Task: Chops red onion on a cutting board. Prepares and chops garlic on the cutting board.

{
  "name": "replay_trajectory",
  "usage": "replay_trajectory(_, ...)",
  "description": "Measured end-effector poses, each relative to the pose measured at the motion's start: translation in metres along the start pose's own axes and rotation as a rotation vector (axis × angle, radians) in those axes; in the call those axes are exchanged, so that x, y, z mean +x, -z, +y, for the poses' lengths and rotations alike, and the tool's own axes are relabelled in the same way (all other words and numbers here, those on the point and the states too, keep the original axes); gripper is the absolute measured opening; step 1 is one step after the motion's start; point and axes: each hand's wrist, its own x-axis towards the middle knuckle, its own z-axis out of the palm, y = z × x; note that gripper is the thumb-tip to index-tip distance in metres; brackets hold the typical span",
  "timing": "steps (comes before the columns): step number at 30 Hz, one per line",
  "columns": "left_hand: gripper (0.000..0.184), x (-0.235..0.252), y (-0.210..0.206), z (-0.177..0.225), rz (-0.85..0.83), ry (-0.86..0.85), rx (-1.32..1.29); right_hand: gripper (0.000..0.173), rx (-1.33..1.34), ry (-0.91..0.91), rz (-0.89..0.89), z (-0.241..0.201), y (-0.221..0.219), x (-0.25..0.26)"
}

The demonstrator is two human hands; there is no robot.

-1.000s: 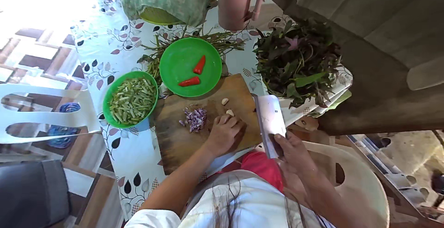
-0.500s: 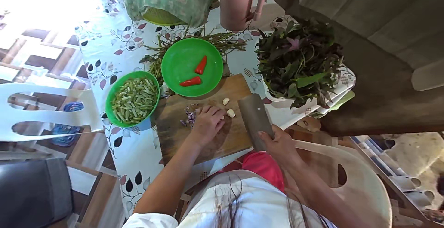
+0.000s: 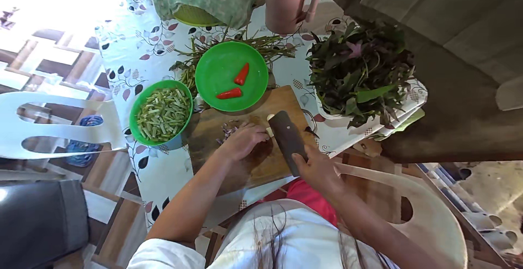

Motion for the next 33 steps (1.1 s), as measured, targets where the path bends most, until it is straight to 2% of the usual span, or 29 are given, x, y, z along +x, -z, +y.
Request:
replay_trajectory(2,0.02,0.0,-0.001,-0.002,0.008,-0.025,-0.024,0.03,-0.018,0.015,0.007,-0.001,-0.001,0.001)
replay_trajectory(6,0.022,0.006,0.01,0.0,-0.146,0.019,-0.051,0.03,-0.084,0.042,0.049,-0.004,0.002,-0.004)
replay_trajectory(9,0.021,0.011,0.015,0.001,-0.181,-0.008,-0.024,0.031,-0.195,0.09,0.054,-0.011,0.005,-0.005)
replay_trajectory(20,0.023,0.021,0.022,0.011,-0.315,0.097,0.017,0.035,-0.584,-0.098,-0.298,-0.063,0.01,0.003)
replay_trajectory(23,0.023,0.022,0.021,0.012,-0.34,0.107,0.042,0.033,-0.608,-0.103,-0.3,-0.07,0.005,0.009)
replay_trajectory(29,0.021,0.018,0.016,0.013,-0.262,0.056,0.06,0.036,-0.581,-0.087,-0.274,-0.068,0.013,0.008)
replay_trajectory(33,0.022,0.02,0.021,0.016,-0.33,0.075,0.074,0.035,-0.583,-0.08,-0.269,-0.066,0.008,0.005)
